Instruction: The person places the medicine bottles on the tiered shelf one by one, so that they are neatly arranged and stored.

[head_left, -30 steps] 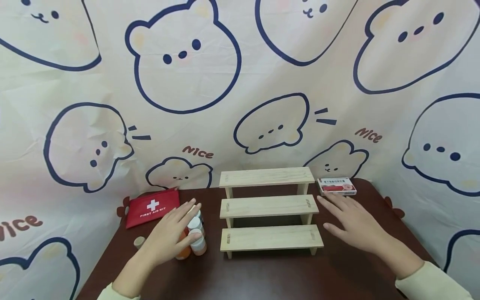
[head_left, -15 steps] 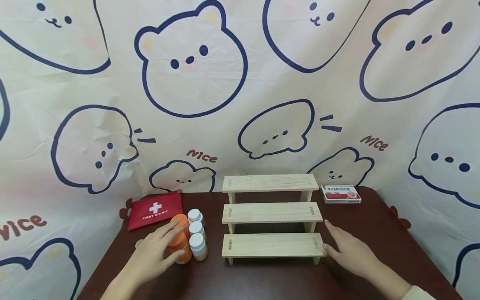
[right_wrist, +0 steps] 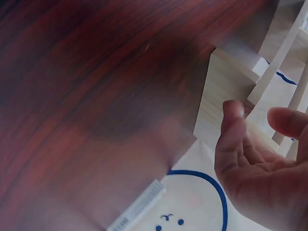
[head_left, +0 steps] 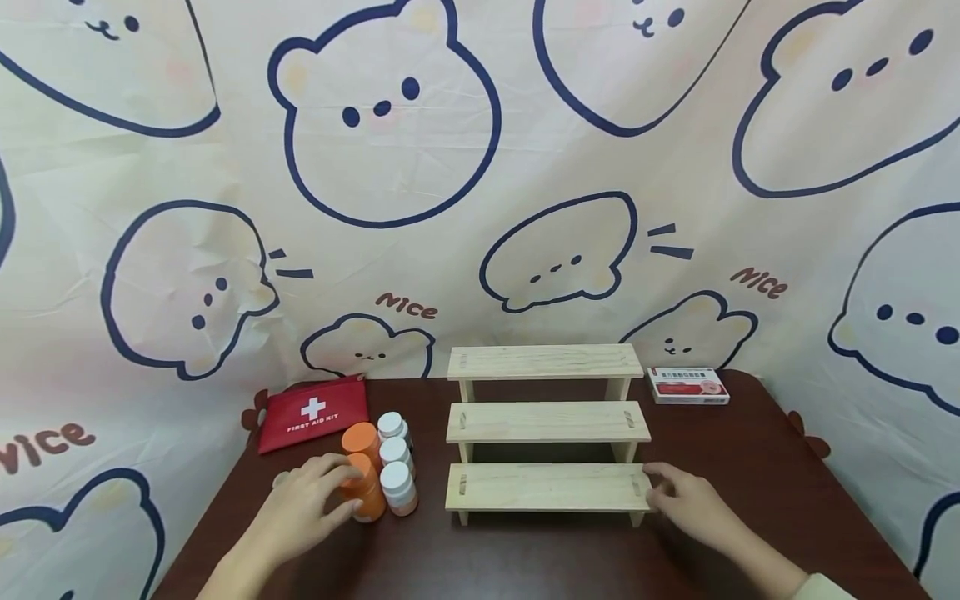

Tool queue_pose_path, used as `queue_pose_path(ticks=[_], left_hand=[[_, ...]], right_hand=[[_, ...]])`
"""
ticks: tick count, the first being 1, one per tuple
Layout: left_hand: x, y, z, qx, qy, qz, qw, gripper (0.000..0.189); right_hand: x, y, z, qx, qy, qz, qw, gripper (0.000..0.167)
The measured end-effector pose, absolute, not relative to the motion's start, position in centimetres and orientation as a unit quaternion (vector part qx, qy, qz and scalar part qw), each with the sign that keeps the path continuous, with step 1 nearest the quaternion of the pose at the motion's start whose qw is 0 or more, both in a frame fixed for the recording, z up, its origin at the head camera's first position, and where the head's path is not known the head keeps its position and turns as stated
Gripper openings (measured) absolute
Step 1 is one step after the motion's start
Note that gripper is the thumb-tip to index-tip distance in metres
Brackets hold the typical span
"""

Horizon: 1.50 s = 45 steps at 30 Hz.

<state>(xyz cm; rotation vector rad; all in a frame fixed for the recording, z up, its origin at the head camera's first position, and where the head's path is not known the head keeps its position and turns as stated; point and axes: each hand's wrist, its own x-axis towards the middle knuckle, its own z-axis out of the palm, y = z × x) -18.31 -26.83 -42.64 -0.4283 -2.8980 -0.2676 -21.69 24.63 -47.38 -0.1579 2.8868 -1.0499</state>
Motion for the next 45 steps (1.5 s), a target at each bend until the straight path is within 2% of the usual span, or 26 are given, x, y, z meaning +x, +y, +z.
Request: queue_pose_path(ticks=[5,11,19,29,34,45], left_hand=[[-18.4,-27.0,-42.7,-0.134,-0.981,-0.09,0.111,0.041],[-18.5,-27.0,-42.9,-0.115,-0.985,-0.091,0.096,0.05],[-18.9,-26.9,-43.2,-0.086,-0.989,-0.101,0.059,0.056],[-19.5,-26.5,-42.7,-0.094,-0.984,-0.151,0.027,0.055],[-19.7,-26.2,-42.9,-0.09,-0.986,-0.133,0.037,0.056],[-19.9,-26.1,-43.3,-0.092,-0.981,-0.161,0.056,0.053]], right_hand=[[-22.0,24.7,-47.8,-0.002,0.891,-0.447,0.081,0.049],[-22.3,24.9,-47.9,0.048,0.834,-0.532,0.135,0.058],[-23.0,25.3,-48.3,0.039,0.776,-0.604,0.178,0.08],[-23.3,25.4,-48.5,0.017,0.762,-0.616,0.197,0.077],[-23.4,25.5,-48.5,0.026,0.769,-0.607,0.197,0.069],[-23.8,25.9,-48.5,0.015,0.766,-0.609,0.204,0.069]])
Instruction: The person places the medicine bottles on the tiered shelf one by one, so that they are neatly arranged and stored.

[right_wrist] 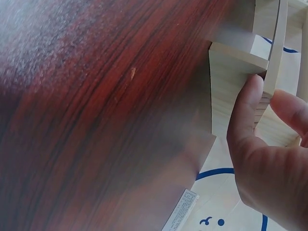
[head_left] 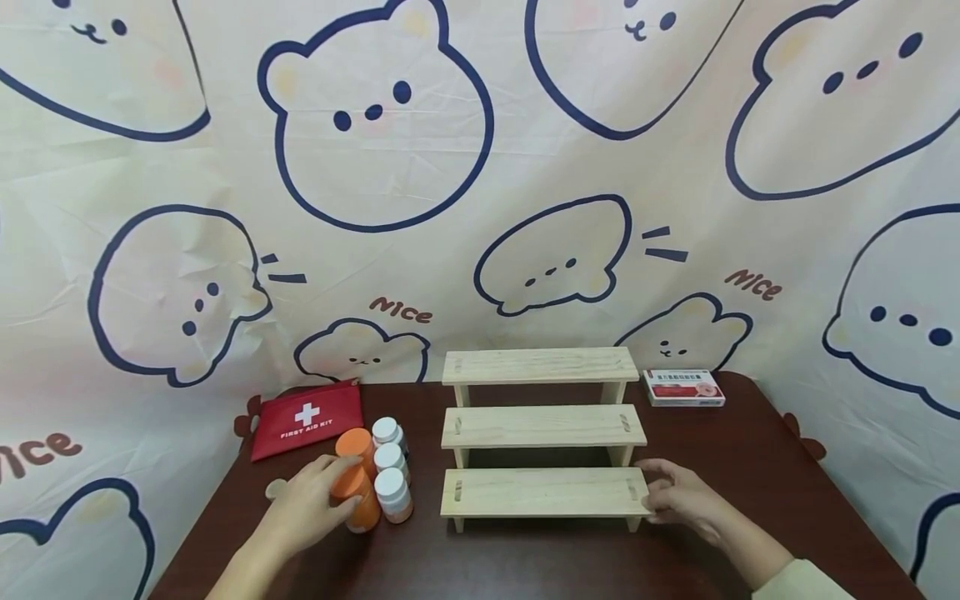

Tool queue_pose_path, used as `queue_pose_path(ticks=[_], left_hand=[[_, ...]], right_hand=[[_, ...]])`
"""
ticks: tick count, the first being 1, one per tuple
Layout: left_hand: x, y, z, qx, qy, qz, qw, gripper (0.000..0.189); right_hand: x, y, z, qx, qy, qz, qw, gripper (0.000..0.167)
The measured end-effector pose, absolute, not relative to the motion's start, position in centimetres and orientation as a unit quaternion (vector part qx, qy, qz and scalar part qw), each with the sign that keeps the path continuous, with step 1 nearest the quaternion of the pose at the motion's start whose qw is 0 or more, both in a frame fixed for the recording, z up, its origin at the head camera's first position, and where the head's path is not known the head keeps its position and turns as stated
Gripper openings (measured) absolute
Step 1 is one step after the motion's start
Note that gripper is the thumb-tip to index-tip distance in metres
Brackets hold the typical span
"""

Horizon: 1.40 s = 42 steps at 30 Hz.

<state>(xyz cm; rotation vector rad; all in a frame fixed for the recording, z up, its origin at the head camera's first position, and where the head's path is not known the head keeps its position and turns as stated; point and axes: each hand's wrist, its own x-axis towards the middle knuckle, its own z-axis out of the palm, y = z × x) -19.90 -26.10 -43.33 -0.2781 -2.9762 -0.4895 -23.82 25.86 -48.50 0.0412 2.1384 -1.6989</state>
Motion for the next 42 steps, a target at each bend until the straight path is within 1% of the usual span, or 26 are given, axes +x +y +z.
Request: queue_pose_path(ticks=[7,12,19,24,28,38,42], left_hand=[[-19.7,-26.1,-42.4,-0.059,-0.986,-0.149,0.04,0.054],[-19.4,-26.3,-40.6,-0.057,-0.981,-0.176,0.057,0.054],[-19.4,-25.8,-38.0,-0.073,-0.975,-0.182,0.105,0.056],[-20.1,-24.9,-36.3,-0.109,-0.968,-0.172,0.143,0.05],[-21.2,-23.9,-35.3,-0.139,-0.96,-0.169,0.172,0.045],[-24.4,-20.2,-32.8,-0.191,-0.932,-0.197,0.236,0.042],[-25.6,-18.9,-32.0,-0.202,-0.926,-0.197,0.252,0.041]], right_hand=[[-23.8,25.9,-48.4,0.018,0.765,-0.609,0.207,0.068],[-24.1,25.6,-48.2,0.022,0.766,-0.609,0.204,0.068],[-24.4,25.6,-48.1,0.03,0.769,-0.607,0.2,0.067],[-24.4,25.9,-48.0,0.021,0.766,-0.61,0.2,0.067],[-24.3,26.0,-48.0,0.017,0.762,-0.615,0.202,0.068],[-23.8,26.1,-48.5,0.014,0.761,-0.617,0.2,0.068],[-23.8,26.0,-48.5,0.013,0.759,-0.62,0.196,0.068]])
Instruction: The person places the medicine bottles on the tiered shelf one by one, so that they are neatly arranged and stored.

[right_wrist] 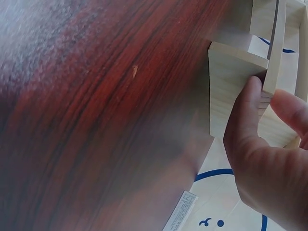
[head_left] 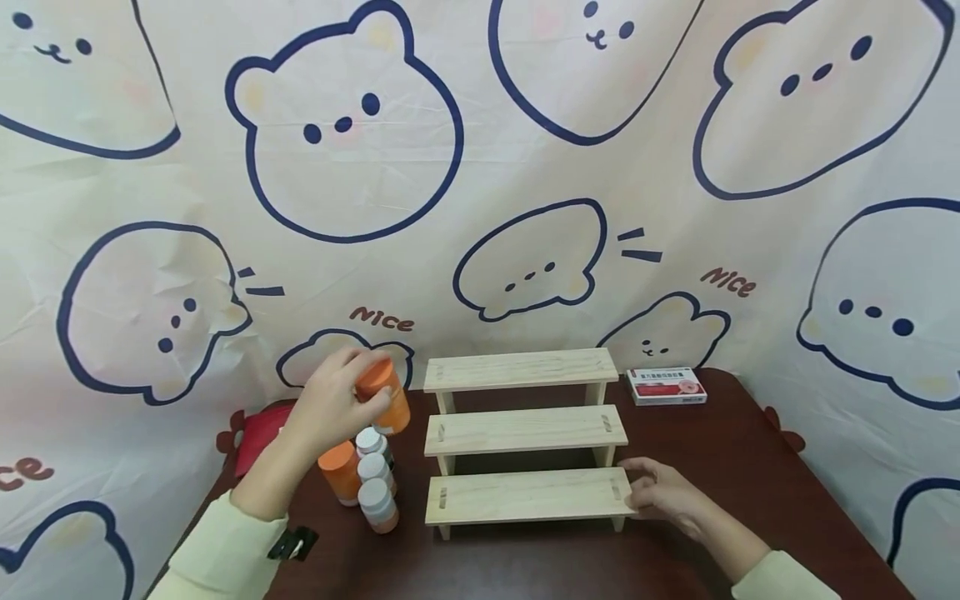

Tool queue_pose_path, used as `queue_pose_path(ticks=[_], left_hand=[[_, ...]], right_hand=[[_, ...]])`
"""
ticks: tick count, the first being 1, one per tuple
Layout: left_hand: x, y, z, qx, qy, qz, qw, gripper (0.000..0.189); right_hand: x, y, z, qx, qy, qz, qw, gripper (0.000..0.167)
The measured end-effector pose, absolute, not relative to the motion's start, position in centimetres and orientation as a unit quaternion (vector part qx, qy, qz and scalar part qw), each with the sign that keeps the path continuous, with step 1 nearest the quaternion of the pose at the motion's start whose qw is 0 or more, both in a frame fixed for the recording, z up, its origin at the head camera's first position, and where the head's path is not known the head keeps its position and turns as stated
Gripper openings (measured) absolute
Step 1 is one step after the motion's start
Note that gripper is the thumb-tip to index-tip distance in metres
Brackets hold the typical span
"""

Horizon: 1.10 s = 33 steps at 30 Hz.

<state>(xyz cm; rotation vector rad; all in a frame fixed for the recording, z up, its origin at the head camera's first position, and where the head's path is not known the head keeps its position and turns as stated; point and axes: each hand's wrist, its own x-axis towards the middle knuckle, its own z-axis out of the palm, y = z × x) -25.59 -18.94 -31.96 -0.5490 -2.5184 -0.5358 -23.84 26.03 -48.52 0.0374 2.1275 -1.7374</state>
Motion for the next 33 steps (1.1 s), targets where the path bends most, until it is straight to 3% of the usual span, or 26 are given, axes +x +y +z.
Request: queue_pose_path(ticks=[33], left_hand=[[-33.3,-9.9,-30.2,-0.228,-0.923,-0.258,0.169,0.041]], right_hand=[[-24.0,26.1,-49.0,0.016,0.742,-0.641,0.196,0.069]])
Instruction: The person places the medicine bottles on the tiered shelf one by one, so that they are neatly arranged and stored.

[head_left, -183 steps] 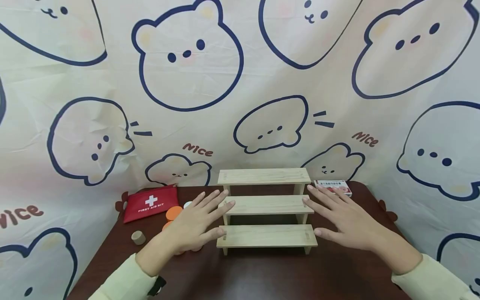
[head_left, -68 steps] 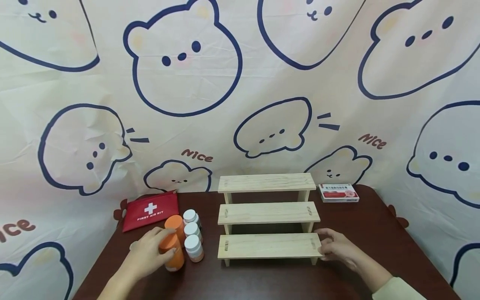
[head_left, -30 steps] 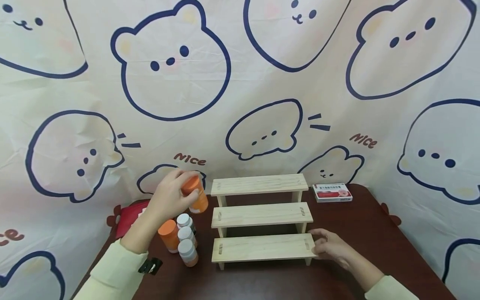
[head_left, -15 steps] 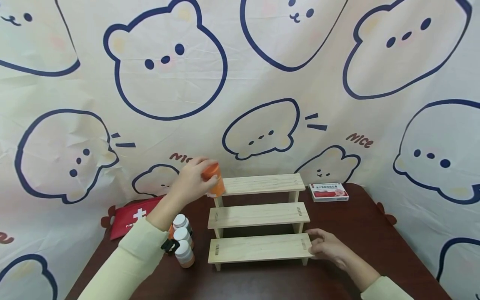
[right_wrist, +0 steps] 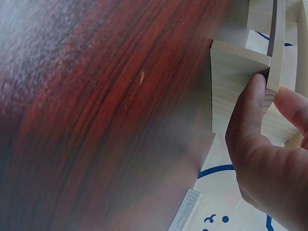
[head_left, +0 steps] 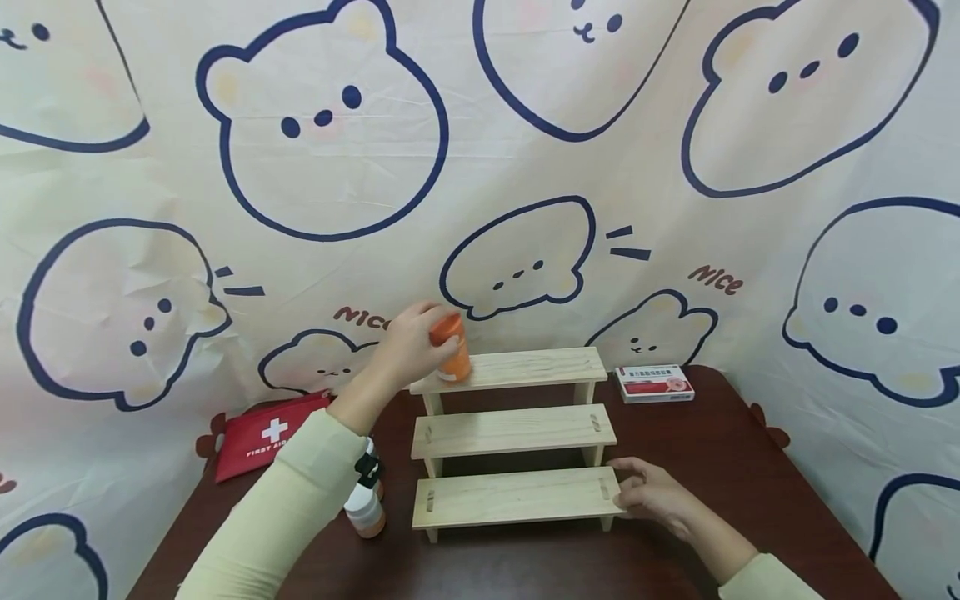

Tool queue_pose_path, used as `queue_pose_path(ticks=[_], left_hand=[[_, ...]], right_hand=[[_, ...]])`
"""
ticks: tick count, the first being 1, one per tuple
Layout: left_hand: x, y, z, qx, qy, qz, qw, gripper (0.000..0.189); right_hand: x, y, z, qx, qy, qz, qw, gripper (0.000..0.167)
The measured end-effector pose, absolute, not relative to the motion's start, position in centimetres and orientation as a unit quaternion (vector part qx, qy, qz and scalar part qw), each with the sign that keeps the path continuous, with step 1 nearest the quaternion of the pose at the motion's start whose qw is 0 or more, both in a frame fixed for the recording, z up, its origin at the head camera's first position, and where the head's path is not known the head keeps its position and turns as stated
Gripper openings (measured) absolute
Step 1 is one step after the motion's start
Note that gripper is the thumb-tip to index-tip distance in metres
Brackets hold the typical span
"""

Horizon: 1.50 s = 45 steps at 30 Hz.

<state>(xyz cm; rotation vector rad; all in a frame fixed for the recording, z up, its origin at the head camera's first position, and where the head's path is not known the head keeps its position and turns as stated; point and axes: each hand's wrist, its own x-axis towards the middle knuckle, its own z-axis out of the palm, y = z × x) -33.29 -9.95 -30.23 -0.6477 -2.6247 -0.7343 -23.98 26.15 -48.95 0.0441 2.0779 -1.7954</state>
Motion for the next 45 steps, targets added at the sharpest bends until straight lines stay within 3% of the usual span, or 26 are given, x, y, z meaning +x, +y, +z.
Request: queue_pose_path(ticks=[10,24,34,45], left_hand=[[-33.8,-9.8,-30.7,-0.224,-0.926,-0.253,0.167,0.041],[-34.4,-11.2,-29.7,-0.26,-0.931,-0.231,0.11,0.044],[-34.9,-11.0,-29.9,-0.276,-0.914,-0.267,0.131,0.031],[-35.3,-11.4,-30.0,-0.302,-0.891,-0.321,0.11,0.029]], right_hand=[[-24.0,26.2,-48.9,0.016,0.749,-0.635,0.187,0.067],[-24.1,26.1,-49.0,0.016,0.748,-0.636,0.189,0.068],[-24.2,26.2,-49.2,0.023,0.752,-0.63,0.191,0.067],[-24.2,26.3,-49.1,0.007,0.743,-0.641,0.192,0.069]])
